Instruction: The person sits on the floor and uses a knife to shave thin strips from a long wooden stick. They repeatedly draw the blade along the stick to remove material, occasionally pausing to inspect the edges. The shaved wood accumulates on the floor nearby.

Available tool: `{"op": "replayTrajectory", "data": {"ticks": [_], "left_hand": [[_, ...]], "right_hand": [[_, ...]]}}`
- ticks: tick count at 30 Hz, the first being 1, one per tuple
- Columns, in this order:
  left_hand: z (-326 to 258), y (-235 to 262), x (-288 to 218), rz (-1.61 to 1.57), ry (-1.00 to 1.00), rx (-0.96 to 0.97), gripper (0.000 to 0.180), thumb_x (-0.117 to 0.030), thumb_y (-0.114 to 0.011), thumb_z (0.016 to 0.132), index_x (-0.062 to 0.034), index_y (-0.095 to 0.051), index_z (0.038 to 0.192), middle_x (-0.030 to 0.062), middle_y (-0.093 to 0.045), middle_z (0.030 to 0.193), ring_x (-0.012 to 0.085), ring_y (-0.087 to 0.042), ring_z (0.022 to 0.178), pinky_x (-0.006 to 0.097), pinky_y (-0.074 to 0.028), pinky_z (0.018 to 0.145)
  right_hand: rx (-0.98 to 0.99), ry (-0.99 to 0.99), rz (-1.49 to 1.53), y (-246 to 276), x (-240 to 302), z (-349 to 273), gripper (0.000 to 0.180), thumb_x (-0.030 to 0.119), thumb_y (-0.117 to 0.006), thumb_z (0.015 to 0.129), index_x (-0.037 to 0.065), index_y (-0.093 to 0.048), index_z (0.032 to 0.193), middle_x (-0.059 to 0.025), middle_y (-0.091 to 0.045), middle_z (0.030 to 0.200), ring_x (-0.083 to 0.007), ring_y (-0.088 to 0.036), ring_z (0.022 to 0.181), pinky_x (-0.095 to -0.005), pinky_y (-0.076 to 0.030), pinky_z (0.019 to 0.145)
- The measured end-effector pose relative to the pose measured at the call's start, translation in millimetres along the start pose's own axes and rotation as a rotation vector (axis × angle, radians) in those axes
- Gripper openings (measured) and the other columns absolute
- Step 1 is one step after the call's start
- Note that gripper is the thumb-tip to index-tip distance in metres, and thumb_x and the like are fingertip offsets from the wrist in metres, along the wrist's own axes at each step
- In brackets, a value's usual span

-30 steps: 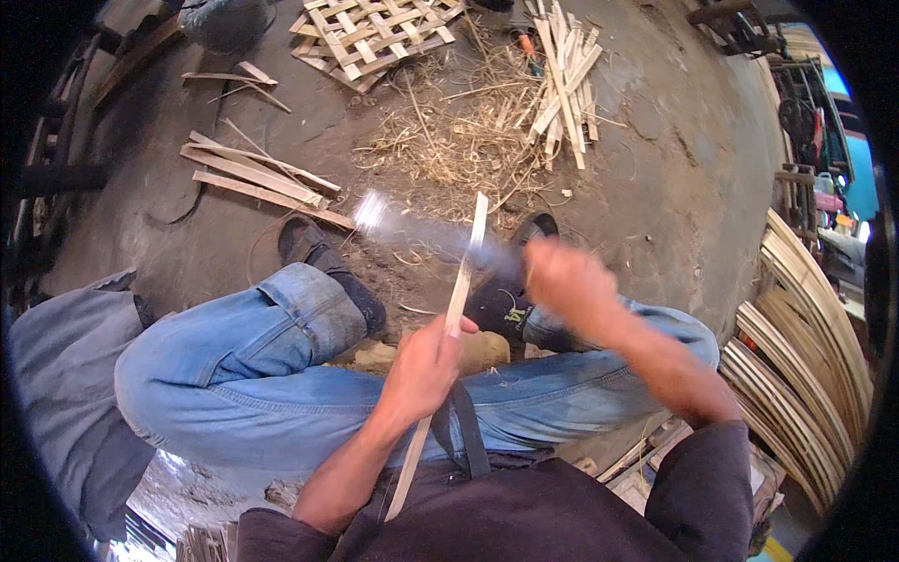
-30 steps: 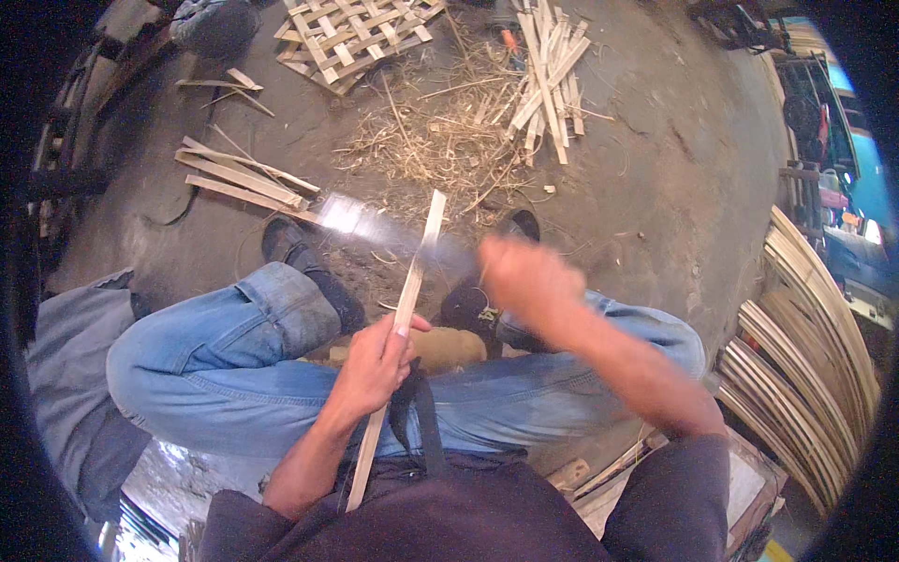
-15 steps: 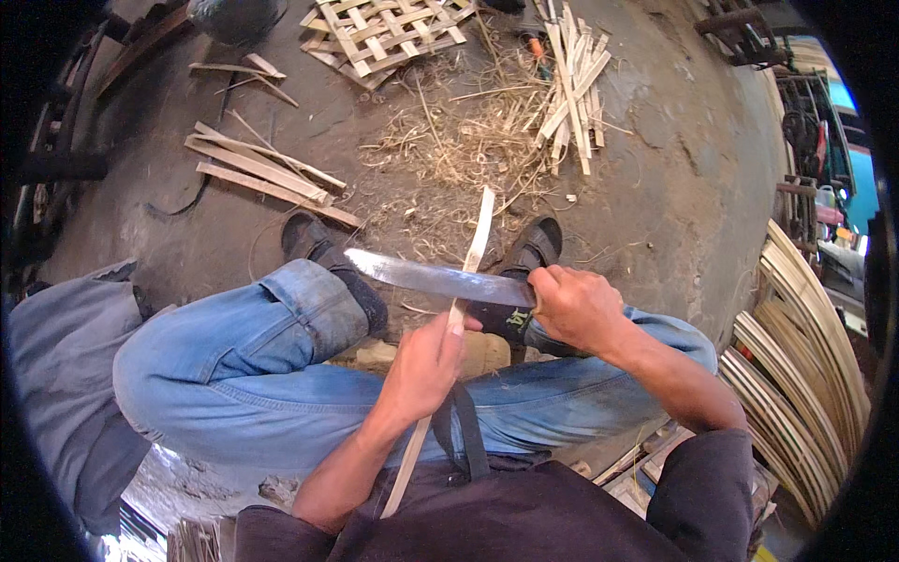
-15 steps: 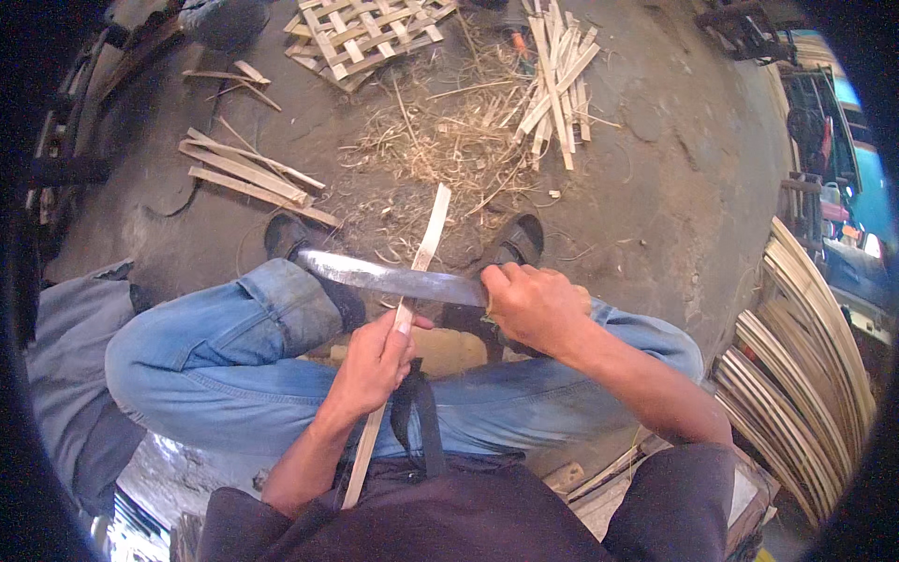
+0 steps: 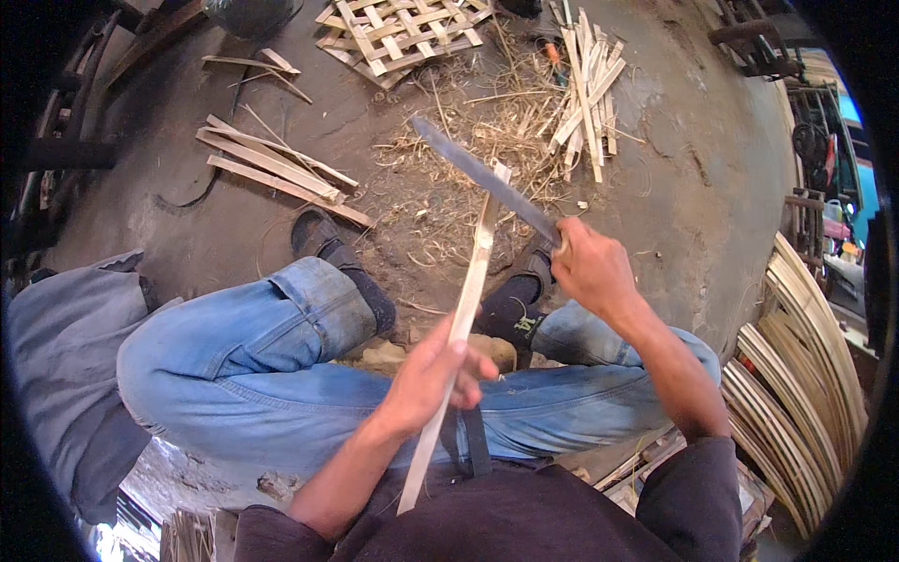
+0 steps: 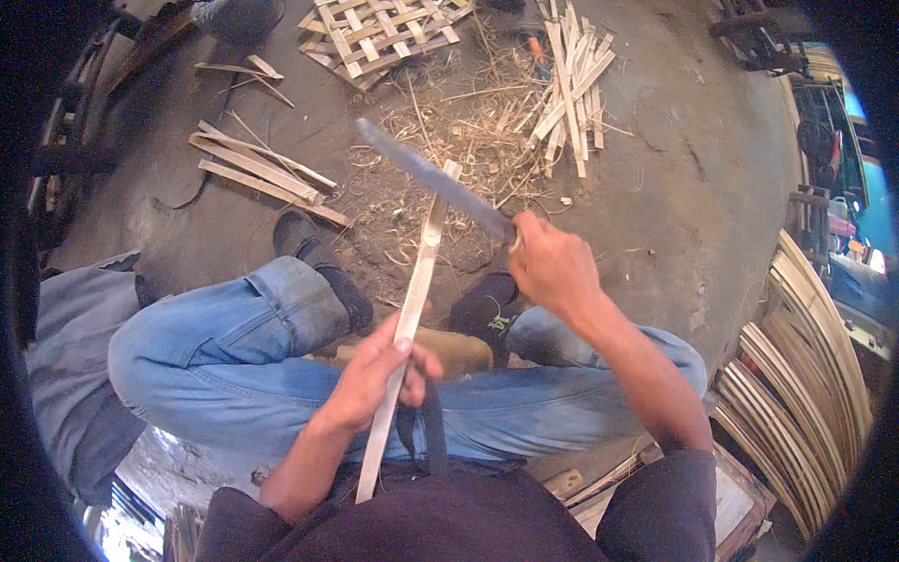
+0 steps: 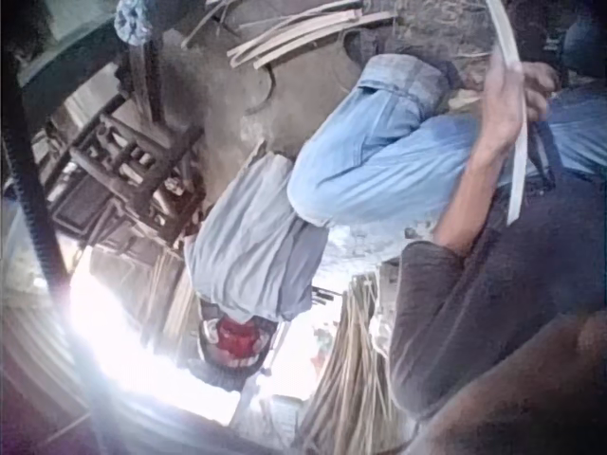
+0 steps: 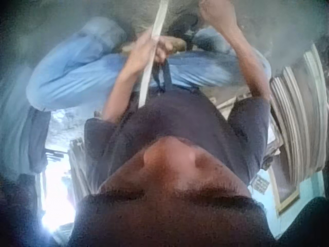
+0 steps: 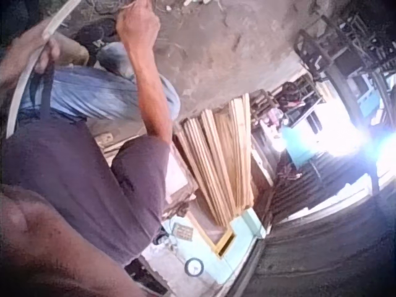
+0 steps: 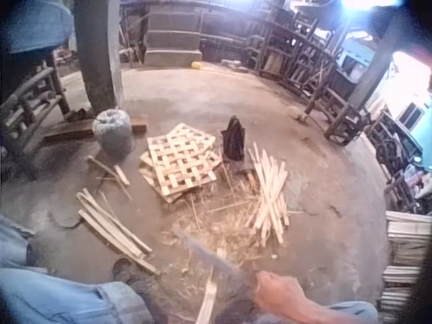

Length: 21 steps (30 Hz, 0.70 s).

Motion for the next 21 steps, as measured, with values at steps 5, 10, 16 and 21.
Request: {"op": "replayTrajectory", "data": {"ticks": [5, 10, 16, 21], "left_hand": [[-7, 16, 21, -0.103, 0.122, -0.030, 0.027, -0.025, -0.041, 0.103, -0.0054, -0.052, 0.118, -0.0066, -0.037, 0.071, 0.0012, -0.030, 0.052, 0.018, -0.023, 0.043], [1, 17, 18, -0.011, 0.076, -0.014, 0.026, -0.030, -0.042, 0.103, -0.0069, -0.050, 0.110, -0.0076, -0.032, 0.068, 0.0018, -0.027, 0.051, 0.019, -0.021, 0.043], [4, 18, 18, 0.029, 0.037, 0.002, 0.027, -0.032, -0.042, 0.103, -0.0075, -0.049, 0.111, -0.0081, -0.030, 0.069, 0.0019, -0.026, 0.051, 0.020, -0.021, 0.043], [17, 20, 15, -0.082, 0.080, 0.029, 0.024, -0.031, -0.044, 0.103, -0.0085, -0.050, 0.108, -0.0086, -0.029, 0.067, 0.0017, -0.025, 0.051, 0.019, -0.020, 0.042]], "right_hand": [[0.214, 0.212, 0.087, -30, 54, -44, 0.014, 0.009, -0.062, 0.078, 0.006, -0.057, 0.091, -0.0144, -0.062, 0.077, -0.0340, -0.065, 0.070, -0.0451, -0.054, 0.061], [0.171, 0.259, -0.006, -16, 51, -23, 0.015, 0.012, -0.064, 0.076, 0.006, -0.056, 0.088, -0.0109, -0.060, 0.072, -0.0314, -0.066, 0.066, -0.0438, -0.053, 0.055], [0.158, 0.291, -0.044, -22, 51, -22, 0.016, 0.013, -0.065, 0.076, 0.006, -0.056, 0.087, -0.0118, -0.060, 0.073, -0.0315, -0.066, 0.064, -0.0436, -0.054, 0.055], [0.186, 0.277, -0.075, -29, 62, -29, 0.014, 0.014, -0.065, 0.076, 0.006, -0.055, 0.082, -0.0109, -0.060, 0.070, -0.0314, -0.065, 0.062, -0.0418, -0.054, 0.054]]}}
Point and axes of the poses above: each hand's wrist, its own z-axis towards the middle knuckle, its own y-axis out of the back of the hand, x = y × z, the point moved 5 cm from there along z, towards the middle knuckle
